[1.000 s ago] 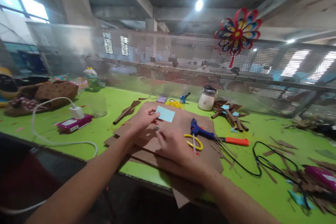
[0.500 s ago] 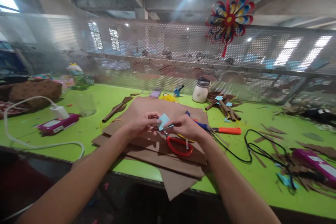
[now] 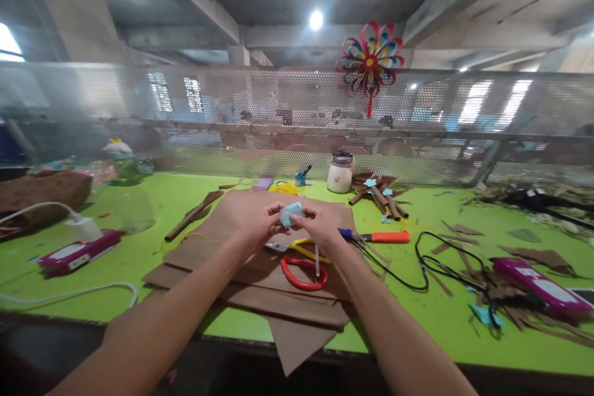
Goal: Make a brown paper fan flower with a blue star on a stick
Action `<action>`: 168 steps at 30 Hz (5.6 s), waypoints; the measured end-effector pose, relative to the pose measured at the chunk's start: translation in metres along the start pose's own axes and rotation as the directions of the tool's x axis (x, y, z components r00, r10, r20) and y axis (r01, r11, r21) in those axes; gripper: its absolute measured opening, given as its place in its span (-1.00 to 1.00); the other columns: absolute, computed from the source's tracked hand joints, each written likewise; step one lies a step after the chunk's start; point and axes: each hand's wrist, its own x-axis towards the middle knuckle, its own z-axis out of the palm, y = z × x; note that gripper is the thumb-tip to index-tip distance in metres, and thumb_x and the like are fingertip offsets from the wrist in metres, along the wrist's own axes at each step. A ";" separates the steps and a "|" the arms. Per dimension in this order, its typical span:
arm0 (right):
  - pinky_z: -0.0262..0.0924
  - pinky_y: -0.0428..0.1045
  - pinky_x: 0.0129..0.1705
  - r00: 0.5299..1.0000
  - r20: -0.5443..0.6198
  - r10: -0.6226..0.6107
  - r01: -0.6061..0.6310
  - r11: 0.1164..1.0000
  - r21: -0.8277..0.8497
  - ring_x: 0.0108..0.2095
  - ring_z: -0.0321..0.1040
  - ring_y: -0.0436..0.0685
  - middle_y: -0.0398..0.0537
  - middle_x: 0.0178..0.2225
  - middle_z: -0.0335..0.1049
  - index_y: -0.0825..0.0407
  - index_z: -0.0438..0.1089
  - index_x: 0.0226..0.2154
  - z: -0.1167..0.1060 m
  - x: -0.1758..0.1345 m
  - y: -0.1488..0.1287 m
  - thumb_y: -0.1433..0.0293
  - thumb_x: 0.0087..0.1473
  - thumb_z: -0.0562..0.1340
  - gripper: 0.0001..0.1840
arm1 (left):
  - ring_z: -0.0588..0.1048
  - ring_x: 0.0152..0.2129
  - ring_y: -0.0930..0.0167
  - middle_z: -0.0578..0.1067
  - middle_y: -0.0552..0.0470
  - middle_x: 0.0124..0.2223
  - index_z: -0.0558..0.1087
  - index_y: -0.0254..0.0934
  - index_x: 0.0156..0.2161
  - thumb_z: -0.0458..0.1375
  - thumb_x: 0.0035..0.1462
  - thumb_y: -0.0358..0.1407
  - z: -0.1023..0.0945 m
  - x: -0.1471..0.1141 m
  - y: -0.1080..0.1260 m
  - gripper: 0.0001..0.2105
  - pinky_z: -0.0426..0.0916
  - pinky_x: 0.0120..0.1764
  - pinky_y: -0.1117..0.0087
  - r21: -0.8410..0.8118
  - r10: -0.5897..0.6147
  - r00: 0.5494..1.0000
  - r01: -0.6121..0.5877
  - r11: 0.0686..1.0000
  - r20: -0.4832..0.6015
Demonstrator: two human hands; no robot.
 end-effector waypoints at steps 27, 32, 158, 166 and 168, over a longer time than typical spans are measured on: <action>0.07 -0.09 -0.53 0.990 0.032 0.138 -0.138 0.990 0.018 -0.61 0.19 -0.05 -0.14 -0.63 0.33 0.14 0.43 -0.48 -0.009 0.002 0.013 0.22 -0.27 0.34 -0.68 | 0.49 -0.54 0.39 0.48 -0.01 -0.49 0.31 -0.41 -0.24 0.25 -0.16 -0.22 -0.007 -0.004 -0.014 -0.62 0.38 -0.49 0.43 0.113 0.123 0.992 -0.127 0.986 0.036; 0.03 -0.10 -0.57 0.990 -0.032 0.138 -0.138 0.990 0.000 -0.66 0.15 -0.06 -0.17 -0.70 0.29 0.13 0.41 -0.54 -0.005 0.001 0.011 0.23 -0.30 0.34 -0.70 | 0.47 -0.55 0.41 0.47 0.00 -0.46 0.30 -0.42 -0.22 0.28 -0.19 -0.23 -0.009 0.000 -0.018 -0.57 0.35 -0.51 0.45 0.120 0.144 0.989 -0.145 0.982 0.018; 0.13 -0.10 -0.56 0.996 -0.028 -0.086 0.072 0.940 -0.333 -0.60 0.23 -0.01 -0.09 -0.59 0.36 0.12 0.36 -0.52 -0.004 0.000 0.007 0.31 -0.20 0.27 -0.81 | 0.50 -0.51 0.42 0.50 -0.12 -0.42 0.33 -0.41 -0.36 0.15 0.01 -0.31 -0.002 -0.010 -0.024 -0.84 0.38 -0.42 0.43 -0.040 -0.100 0.982 0.108 0.993 0.160; 0.18 -0.09 -0.51 1.000 -0.013 -0.018 0.015 0.981 -0.194 -0.58 0.26 -0.02 -0.13 -0.52 0.37 0.10 0.30 -0.21 -0.007 0.000 0.009 0.29 -0.19 0.28 -0.57 | 0.49 -0.51 0.45 0.49 -0.11 -0.42 0.34 -0.43 -0.35 0.14 0.02 -0.34 -0.002 -0.010 -0.025 -0.86 0.36 -0.42 0.47 -0.029 -0.079 0.986 0.084 0.996 0.145; 0.14 -0.10 -0.54 0.997 0.042 0.060 -0.052 0.986 -0.160 -0.62 0.21 -0.04 -0.15 -0.59 0.33 0.12 0.37 -0.38 -0.009 0.000 0.011 0.24 -0.16 0.26 -0.69 | 0.49 -0.50 0.46 0.49 -0.11 -0.41 0.35 -0.44 -0.34 0.14 0.02 -0.34 -0.003 -0.009 -0.026 -0.85 0.36 -0.40 0.47 -0.038 -0.069 0.985 0.075 0.996 0.156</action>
